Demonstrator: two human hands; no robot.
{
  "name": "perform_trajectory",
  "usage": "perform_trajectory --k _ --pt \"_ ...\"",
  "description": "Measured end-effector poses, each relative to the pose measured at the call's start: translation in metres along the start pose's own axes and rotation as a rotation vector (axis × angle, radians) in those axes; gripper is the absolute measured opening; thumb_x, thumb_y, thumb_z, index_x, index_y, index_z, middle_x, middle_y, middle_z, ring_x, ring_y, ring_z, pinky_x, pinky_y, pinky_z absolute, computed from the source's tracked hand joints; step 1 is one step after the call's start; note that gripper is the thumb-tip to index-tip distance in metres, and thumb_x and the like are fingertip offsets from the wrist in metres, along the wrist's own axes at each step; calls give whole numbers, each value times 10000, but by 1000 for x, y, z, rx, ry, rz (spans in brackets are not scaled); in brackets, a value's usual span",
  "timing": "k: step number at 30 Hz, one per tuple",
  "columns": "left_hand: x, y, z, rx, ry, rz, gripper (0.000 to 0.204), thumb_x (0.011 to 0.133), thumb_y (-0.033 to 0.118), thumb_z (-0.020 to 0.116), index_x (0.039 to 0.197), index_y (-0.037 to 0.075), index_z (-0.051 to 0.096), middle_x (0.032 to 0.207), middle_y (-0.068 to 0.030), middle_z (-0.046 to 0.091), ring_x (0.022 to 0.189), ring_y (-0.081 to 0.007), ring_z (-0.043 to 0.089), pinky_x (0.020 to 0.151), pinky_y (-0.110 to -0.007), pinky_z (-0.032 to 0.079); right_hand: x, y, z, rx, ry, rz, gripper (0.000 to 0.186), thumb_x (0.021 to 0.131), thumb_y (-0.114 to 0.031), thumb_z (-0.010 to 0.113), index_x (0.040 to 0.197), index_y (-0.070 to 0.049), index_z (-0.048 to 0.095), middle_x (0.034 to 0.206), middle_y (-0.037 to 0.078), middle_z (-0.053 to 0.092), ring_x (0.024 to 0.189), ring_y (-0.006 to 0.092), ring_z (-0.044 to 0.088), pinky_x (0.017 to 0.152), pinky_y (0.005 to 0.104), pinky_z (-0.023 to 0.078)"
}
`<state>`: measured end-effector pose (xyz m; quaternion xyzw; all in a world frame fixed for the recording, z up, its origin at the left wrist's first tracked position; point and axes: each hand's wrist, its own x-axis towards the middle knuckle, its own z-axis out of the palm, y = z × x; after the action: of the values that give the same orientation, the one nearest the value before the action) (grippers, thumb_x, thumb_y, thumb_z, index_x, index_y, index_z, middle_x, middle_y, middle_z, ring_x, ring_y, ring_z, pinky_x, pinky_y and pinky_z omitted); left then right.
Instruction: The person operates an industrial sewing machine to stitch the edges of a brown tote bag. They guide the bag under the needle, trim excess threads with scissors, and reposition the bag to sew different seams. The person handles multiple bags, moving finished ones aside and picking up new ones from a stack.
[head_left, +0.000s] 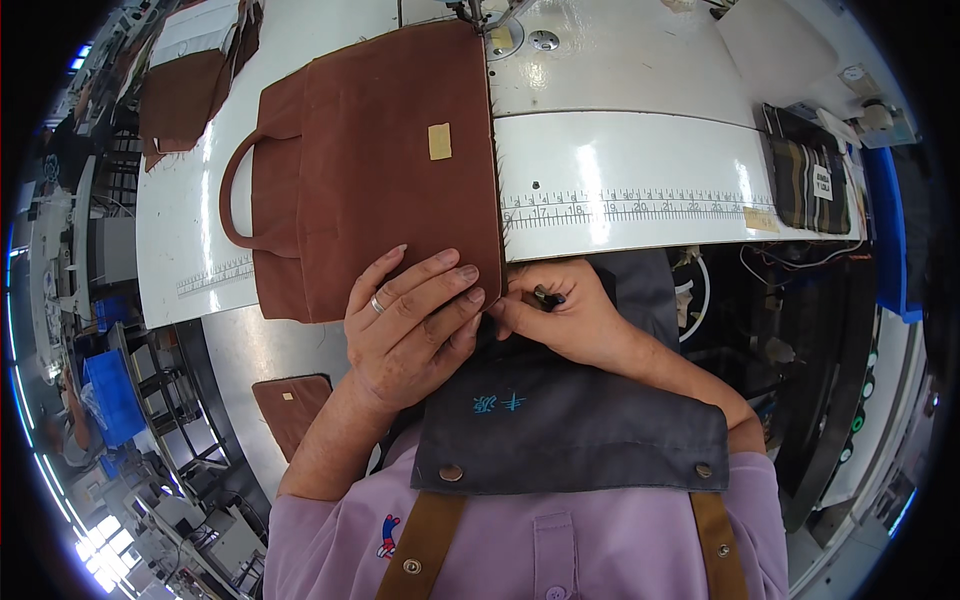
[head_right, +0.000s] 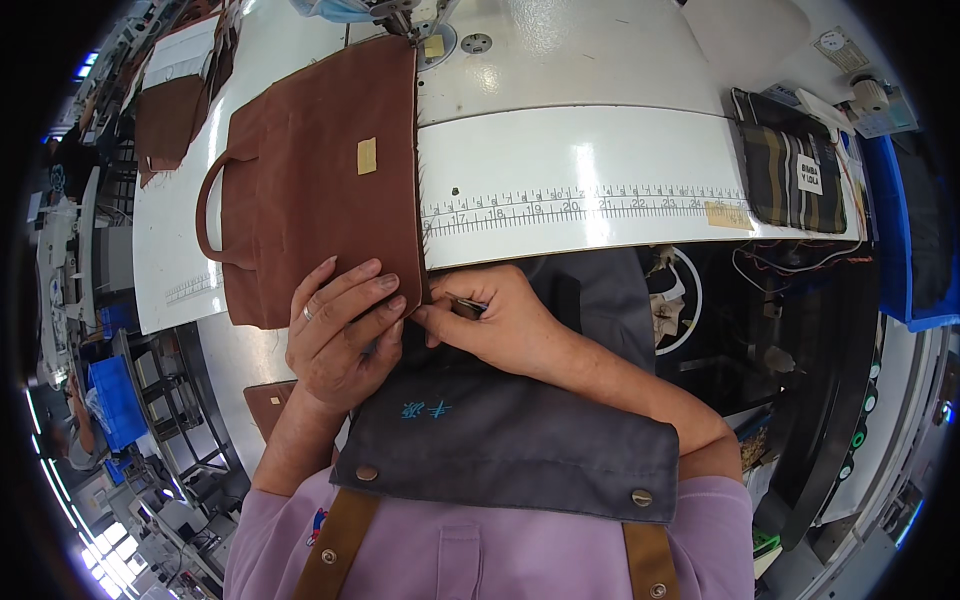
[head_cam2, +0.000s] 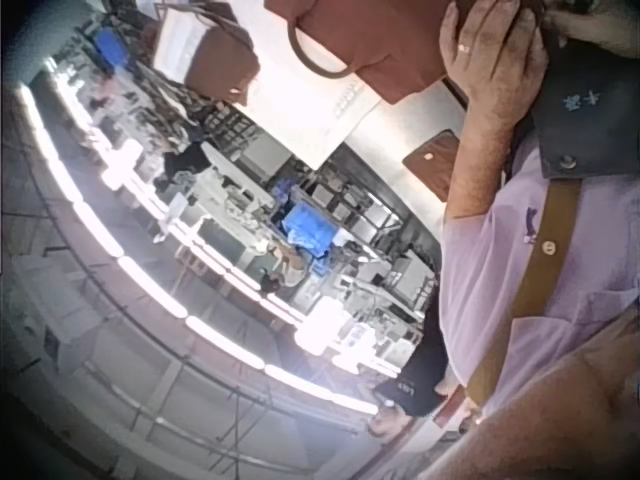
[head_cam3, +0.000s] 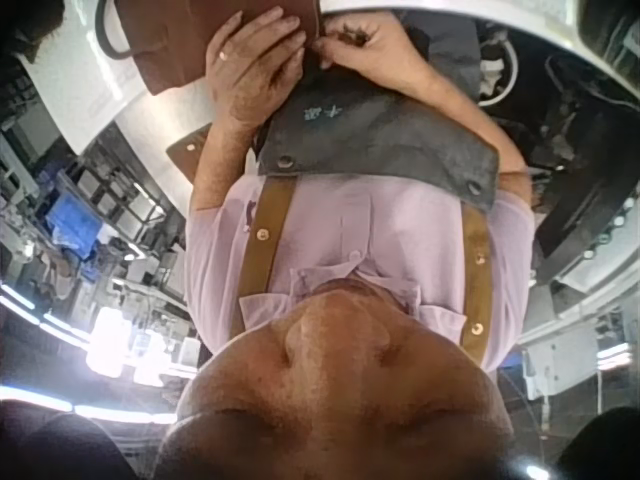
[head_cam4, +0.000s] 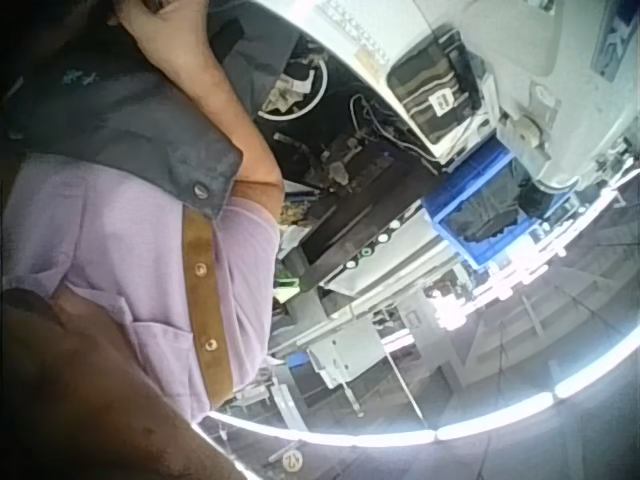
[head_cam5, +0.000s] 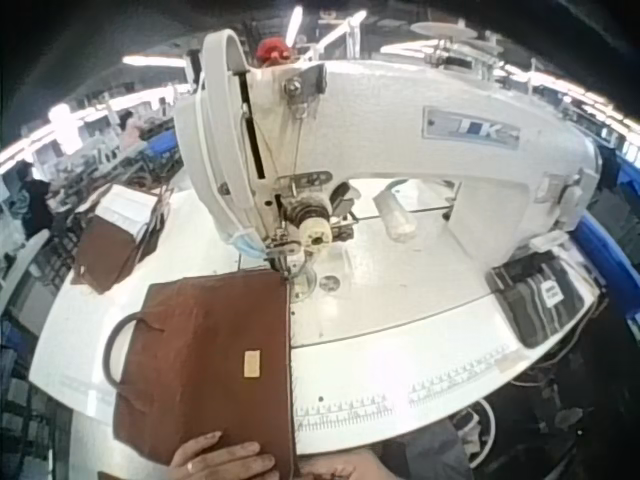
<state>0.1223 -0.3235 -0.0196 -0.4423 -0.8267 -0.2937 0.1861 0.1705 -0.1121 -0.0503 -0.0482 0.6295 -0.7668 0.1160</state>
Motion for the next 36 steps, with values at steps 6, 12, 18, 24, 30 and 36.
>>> perform_trajectory --k 6,12,18,24,30,36 --pt "-2 0 -3 -6 -40 15 233 822 106 805 1052 138 793 1172 -9 752 1181 -196 706 1112 -450 471 4 4 6 24 1 -70 144 955 -67 707 826 -3 699 720 28 699 682 73 644 608 259 505" --pt "-4 -2 1 54 -12 61 263 817 68 765 1070 132 788 1173 -6 749 1175 -196 710 1096 -451 492 6 5 5 -203 25 -201 142 879 1 712 743 2 669 692 69 664 627 142 639 581 302 491" --pt "-1 -3 -1 79 -22 93 262 811 33 732 1054 116 784 1177 -9 752 1152 -201 725 1080 -459 508 6 3 7 -199 27 -220 166 873 15 703 719 -3 644 658 68 621 583 145 581 553 317 457" --pt "-1 -4 -1 82 -21 114 242 841 54 710 1067 101 783 1172 -16 756 1149 -198 729 1081 -457 507 5 -1 6 -224 15 -225 172 885 3 702 725 -5 636 659 60 619 583 135 576 550 312 452" --pt "-1 -3 -2 60 -47 100 259 832 47 704 1073 97 784 1176 -17 759 1166 -198 724 1090 -456 496 4 -3 8 -181 19 -224 164 895 -8 691 739 -8 638 675 56 644 610 114 601 555 295 457" --pt "-3 -4 -2 66 -46 107 295 813 43 714 1093 101 786 1191 -17 758 1167 -198 723 1098 -452 488 2 -1 10 -164 11 -208 142 882 -4 682 748 -7 636 677 55 651 621 99 606 559 285 455"
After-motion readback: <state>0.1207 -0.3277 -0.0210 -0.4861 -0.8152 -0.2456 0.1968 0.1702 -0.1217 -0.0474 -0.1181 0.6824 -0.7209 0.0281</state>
